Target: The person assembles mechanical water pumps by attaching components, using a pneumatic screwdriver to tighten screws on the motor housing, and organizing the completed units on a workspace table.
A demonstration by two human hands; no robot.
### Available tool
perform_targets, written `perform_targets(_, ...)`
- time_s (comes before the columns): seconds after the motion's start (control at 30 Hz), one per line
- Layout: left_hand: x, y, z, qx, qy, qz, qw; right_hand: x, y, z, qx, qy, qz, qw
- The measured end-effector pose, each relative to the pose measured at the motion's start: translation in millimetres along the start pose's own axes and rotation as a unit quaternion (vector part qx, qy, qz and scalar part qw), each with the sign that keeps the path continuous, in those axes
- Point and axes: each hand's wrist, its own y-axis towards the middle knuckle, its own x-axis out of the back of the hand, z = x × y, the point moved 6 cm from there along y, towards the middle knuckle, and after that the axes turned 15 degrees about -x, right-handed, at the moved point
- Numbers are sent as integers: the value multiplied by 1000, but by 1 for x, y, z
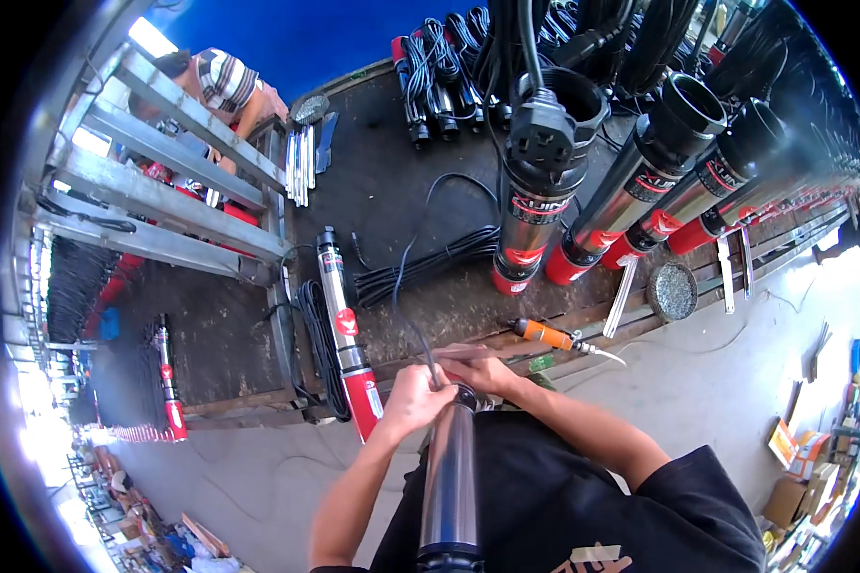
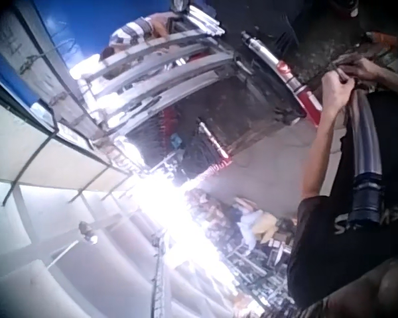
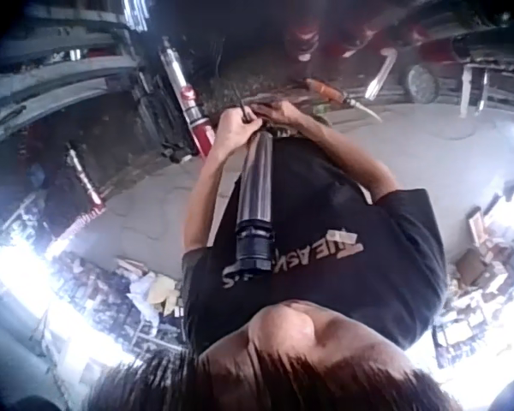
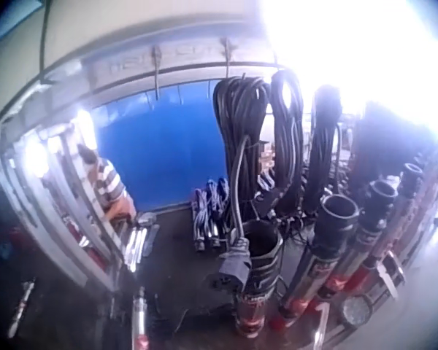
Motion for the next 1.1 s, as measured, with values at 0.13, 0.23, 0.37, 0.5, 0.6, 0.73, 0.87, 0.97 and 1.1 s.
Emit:
perform_targets(0.13,1,5,-27,-75,50,-10,996,8,-16,1,80,-40,-74,993)
perform_targets(0.23,3,7,-33,-80,0,-17,997,14,-20,8,64,-37,-84,994)
perform_targets(0.37,23,10,-66,-32,-42,-26,998,18,-17,0,80,-89,-68,991)
perform_targets(0.5,56,3,-113,-42,-71,-83,993,17,-17,2,139,-133,-43,980)
perform_targets(0.6,83,-12,-149,-1,-105,-125,987,18,-16,3,166,-151,-45,973)
perform_targets(0.73,124,-32,-196,-84,-111,-231,963,23,-10,-3,121,-106,-42,986)
perform_targets(0.87,133,-8,-188,-186,-319,-213,905,22,2,1,46,-85,-18,995)
perform_targets(0.97,141,40,-111,-164,-454,-251,839,22,22,18,13,-90,-15,996)
perform_targets(1.1,81,38,-25,-236,233,-33,943,7,43,24,47,-98,-35,993)
